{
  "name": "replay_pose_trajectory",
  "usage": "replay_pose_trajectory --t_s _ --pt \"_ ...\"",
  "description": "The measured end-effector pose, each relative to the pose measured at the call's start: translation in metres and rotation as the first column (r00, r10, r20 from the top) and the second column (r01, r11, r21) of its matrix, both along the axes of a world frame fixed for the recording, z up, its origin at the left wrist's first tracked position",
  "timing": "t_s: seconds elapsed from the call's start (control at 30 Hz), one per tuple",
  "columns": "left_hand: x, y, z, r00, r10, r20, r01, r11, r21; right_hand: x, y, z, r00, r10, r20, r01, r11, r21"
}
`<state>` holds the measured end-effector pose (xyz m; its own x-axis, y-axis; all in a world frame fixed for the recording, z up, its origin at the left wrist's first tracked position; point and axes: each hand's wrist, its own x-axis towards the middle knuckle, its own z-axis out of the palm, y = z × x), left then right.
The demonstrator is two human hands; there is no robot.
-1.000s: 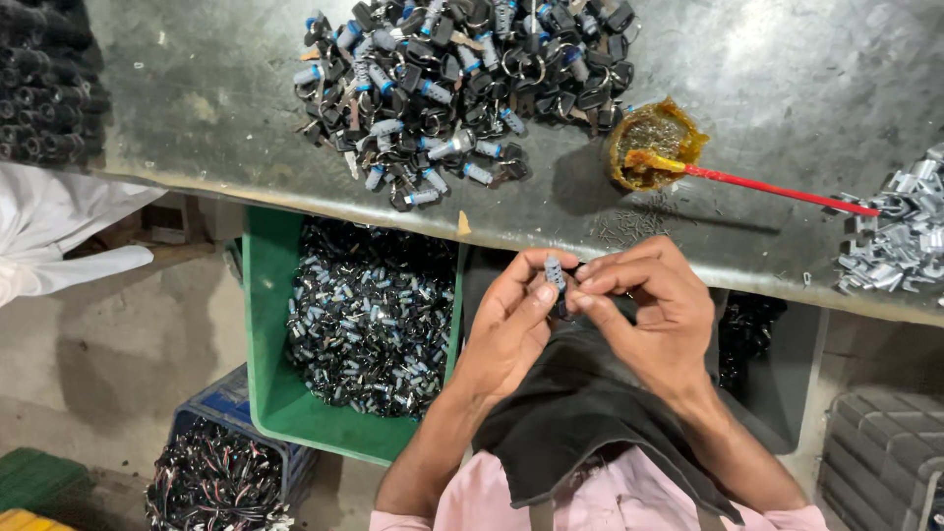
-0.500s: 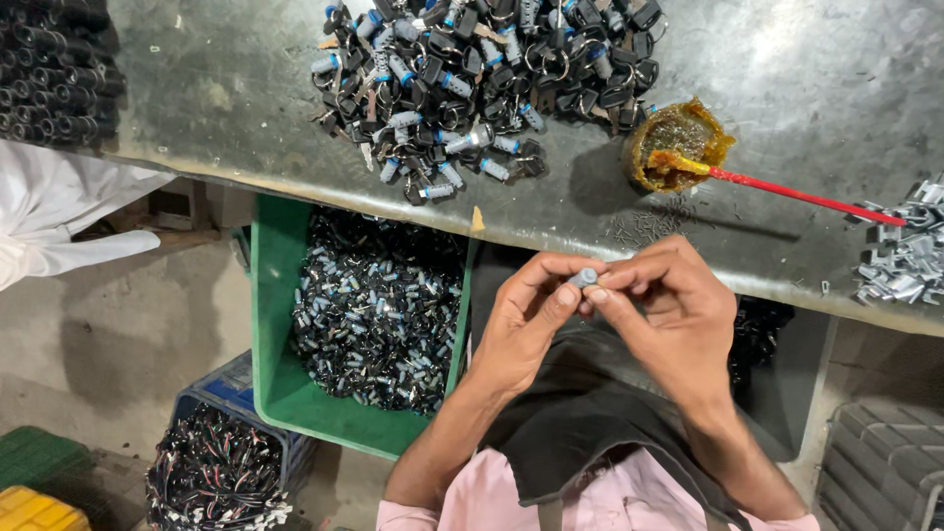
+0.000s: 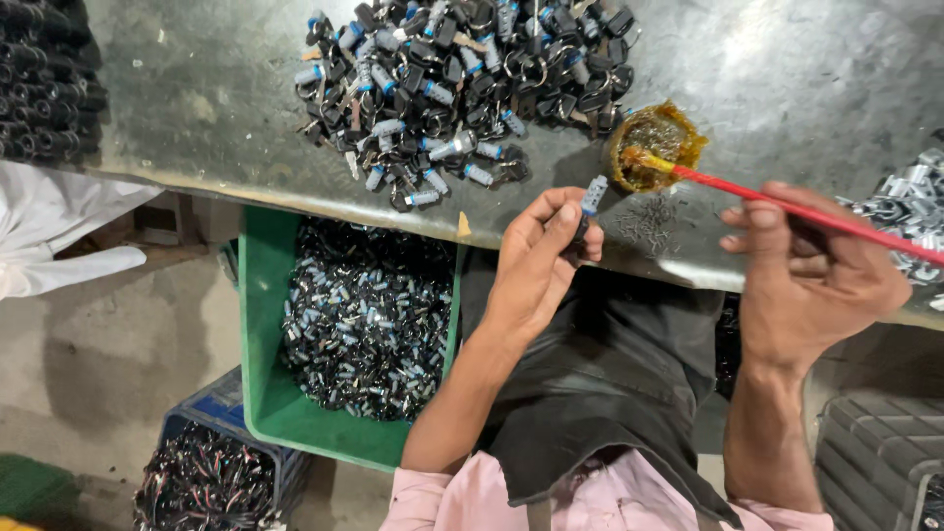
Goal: The person repeatedly picks small gray and black key components from a pile on a metal table, applies a yellow substance with a red-handled brush, and inserts a small metal pin into each component. The person places the assembled components into a green bin below the table.
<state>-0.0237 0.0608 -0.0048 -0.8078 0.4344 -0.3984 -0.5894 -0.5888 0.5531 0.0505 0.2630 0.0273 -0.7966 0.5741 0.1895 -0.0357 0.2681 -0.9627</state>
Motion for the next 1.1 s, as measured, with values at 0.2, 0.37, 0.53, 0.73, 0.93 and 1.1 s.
replay_pose_trajectory --t_s 0.2,0.37,0.53,0.73,0.93,1.1 --pt "-0.004 0.006 -0.016 0.991 -0.008 0.134 -0.013 0.989 0.149 -0.003 -0.004 0.016 0.990 0.008 -0.138 -0.037 0.976 -0.215" --pt "0.001 0.007 -0.005 0.994 -0.038 0.105 0.012 0.970 0.241 -0.020 -0.010 0.022 0.996 -0.003 -0.089 0.000 1.000 -0.030" --pt "0.003 -0.019 0.045 0.985 -0.127 -0.119 0.120 0.990 -0.070 -0.029 -0.003 0.038 0.933 0.187 0.308 -0.149 0.978 -0.144" --pt "0.002 -0.119 0.085 0.329 -0.937 -0.115 -0.693 -0.157 -0.704 -0.020 -0.041 0.015 0.764 0.426 0.485 -0.567 0.802 0.188" --pt "-0.035 -0.088 0.043 0.555 -0.768 -0.319 -0.589 -0.092 -0.803 -0.030 -0.074 -0.012 0.801 0.394 0.452 -0.584 0.683 0.440" --pt "-0.059 -0.070 0.018 0.554 -0.765 -0.327 -0.645 -0.146 -0.750 -0.031 -0.078 -0.014 0.810 0.371 0.454 -0.584 0.586 0.561"
